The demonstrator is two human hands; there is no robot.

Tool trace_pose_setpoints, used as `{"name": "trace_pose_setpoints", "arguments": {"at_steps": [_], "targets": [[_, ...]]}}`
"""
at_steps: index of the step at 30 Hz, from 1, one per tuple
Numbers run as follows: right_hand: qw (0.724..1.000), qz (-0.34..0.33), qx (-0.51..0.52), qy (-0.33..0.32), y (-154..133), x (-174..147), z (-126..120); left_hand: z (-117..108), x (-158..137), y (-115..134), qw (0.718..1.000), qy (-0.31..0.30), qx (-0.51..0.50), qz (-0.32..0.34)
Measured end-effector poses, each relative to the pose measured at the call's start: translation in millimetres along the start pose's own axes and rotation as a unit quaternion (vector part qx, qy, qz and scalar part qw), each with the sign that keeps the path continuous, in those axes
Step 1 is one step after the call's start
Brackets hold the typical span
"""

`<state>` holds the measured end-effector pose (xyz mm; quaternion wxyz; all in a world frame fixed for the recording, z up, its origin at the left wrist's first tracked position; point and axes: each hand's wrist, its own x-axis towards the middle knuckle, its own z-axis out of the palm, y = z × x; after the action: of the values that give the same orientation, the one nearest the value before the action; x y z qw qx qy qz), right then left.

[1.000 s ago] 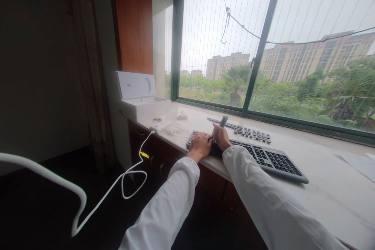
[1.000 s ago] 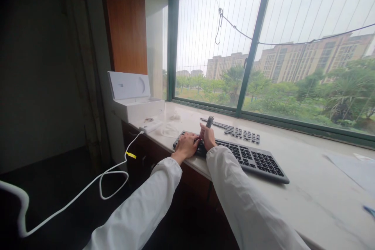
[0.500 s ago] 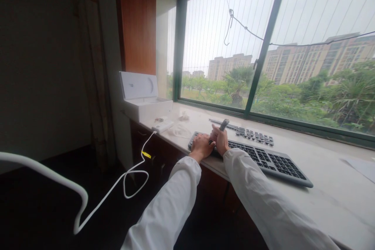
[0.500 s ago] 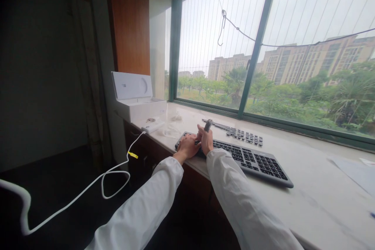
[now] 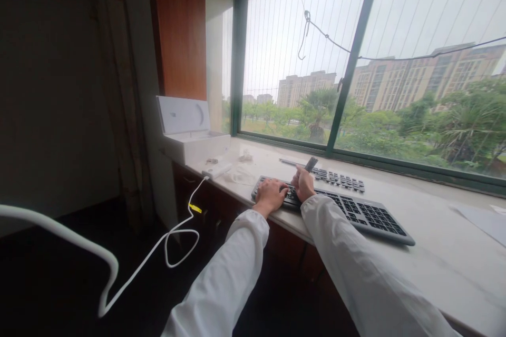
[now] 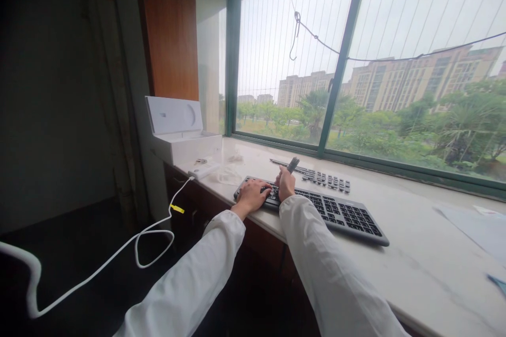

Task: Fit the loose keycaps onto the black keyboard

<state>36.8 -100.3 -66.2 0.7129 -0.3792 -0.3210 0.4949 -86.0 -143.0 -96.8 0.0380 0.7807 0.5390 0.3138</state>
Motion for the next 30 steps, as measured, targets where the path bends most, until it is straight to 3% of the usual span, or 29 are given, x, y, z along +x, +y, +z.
{"name": "trace_pose_setpoints", "arguments": {"at_steps": [18, 30], "targets": [[0.999, 0.024, 0.019, -0.03, 1.9, 4.7, -1.2, -1.9, -1.0, 0.9, 1.0, -0.006, -0.004, -0.004], [0.995, 0.054, -0.028, -0.075, 5.5, 10.7, -1.2, -0.8, -0.1, -0.3, 1.0, -0.004, 0.004, 0.001]]}}
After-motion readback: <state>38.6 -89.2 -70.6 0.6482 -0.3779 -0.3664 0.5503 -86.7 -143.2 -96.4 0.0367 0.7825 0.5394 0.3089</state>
